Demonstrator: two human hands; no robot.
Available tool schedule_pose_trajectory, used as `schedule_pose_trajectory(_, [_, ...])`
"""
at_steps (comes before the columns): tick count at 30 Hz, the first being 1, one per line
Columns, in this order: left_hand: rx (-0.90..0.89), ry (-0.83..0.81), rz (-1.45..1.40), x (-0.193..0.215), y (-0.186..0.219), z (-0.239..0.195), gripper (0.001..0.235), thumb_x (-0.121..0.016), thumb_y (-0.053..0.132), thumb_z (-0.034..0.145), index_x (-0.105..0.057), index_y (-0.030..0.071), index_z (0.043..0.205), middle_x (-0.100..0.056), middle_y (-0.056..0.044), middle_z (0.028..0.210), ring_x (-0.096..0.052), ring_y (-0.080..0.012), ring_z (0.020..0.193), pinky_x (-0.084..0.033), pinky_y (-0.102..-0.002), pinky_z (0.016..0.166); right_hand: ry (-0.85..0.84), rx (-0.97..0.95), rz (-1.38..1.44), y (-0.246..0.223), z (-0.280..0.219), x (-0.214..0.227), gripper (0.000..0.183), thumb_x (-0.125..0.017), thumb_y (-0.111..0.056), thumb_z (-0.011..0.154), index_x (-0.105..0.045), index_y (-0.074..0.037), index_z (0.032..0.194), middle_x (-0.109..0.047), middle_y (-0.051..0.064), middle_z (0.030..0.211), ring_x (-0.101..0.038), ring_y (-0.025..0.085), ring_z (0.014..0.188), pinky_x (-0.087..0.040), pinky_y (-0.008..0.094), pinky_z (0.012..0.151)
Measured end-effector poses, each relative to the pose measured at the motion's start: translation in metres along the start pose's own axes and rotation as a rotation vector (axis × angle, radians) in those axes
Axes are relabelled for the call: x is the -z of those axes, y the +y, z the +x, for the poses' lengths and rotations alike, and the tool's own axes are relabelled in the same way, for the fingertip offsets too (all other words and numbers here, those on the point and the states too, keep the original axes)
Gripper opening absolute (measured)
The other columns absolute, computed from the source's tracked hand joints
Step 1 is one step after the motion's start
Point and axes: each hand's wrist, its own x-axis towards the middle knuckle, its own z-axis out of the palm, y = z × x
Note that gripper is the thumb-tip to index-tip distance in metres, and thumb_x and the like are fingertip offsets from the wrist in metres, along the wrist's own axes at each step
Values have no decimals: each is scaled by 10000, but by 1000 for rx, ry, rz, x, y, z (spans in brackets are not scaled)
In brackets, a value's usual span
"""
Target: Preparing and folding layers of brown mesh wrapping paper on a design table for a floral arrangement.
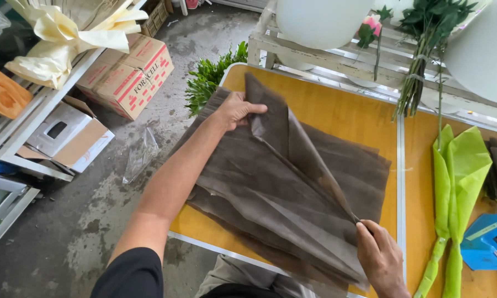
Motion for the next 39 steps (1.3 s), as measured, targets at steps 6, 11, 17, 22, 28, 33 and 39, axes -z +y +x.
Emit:
schedule_pose_trajectory(6, [-163, 163, 1, 14, -2, 12, 90, -827, 131, 868, -808, 125, 956, -732, 9, 774, -654, -89, 654, -626, -262, 569, 1, -9, 21, 5, -20, 0, 251, -693, 26, 954, -662, -33, 1196, -671, 146, 1171, -682, 288, 918, -578, 416, 743])
schedule_pose_trajectory(11, [-260, 208, -208, 25, -1, 5, 127, -779, 1, 905, -786, 59, 1018, -750, -74, 851, -670, -126, 591, -631, -220, 522, 13, -9, 40, 0, -11, 3, 261, -731, 50, 920, -668, -3, 1167, -678, 180, 1131, -694, 311, 888, -603, 411, 742])
schedule_pose_trajectory(17, [-358, 403, -621, 33, 6, -11, 83, -661, 8, 999, -716, 33, 1055, -732, -111, 810, -693, -168, 622, -599, -258, 510, 29, -26, 87, -15, 0, 2, 263, -703, 103, 916, -664, 44, 1169, -667, 219, 1117, -687, 337, 911, -600, 400, 765])
schedule_pose_trajectory(22, [-100, 139, -590, -11, 31, -76, 560, -692, 369, 905, -545, 47, 1339, -719, -108, 904, -708, -231, 752, -647, -355, 677, 82, -71, 110, -20, 0, -6, 217, -672, 109, 939, -684, 32, 1142, -674, 191, 1104, -690, 317, 938, -590, 382, 833])
schedule_pose_trajectory(28, [-234, 119, -189, -19, 5, 3, 74, -795, 24, 851, -745, 11, 904, -784, -183, 869, -765, -270, 718, -687, -382, 623, 78, -83, 84, -28, 4, -3, 207, -712, 82, 941, -693, 24, 1139, -678, 173, 1098, -686, 296, 919, -600, 372, 797])
schedule_pose_trajectory(33, [-511, 241, -286, -6, 0, 39, 53, -800, 73, 870, -817, 80, 919, -773, -34, 800, -681, -138, 711, -559, -292, 633, 69, -93, 111, -28, 8, 9, 226, -685, 94, 939, -673, 46, 1159, -666, 198, 1118, -681, 323, 952, -592, 392, 841])
schedule_pose_trajectory(39, [-393, 345, -721, -69, -29, -46, 122, -543, 239, 1039, -522, 142, 967, -640, -38, 820, -588, -122, 658, -489, -253, 540, 144, -282, 110, -38, 45, -4, 176, -691, 94, 962, -702, 70, 1136, -680, 192, 1098, -675, 303, 956, -580, 373, 816])
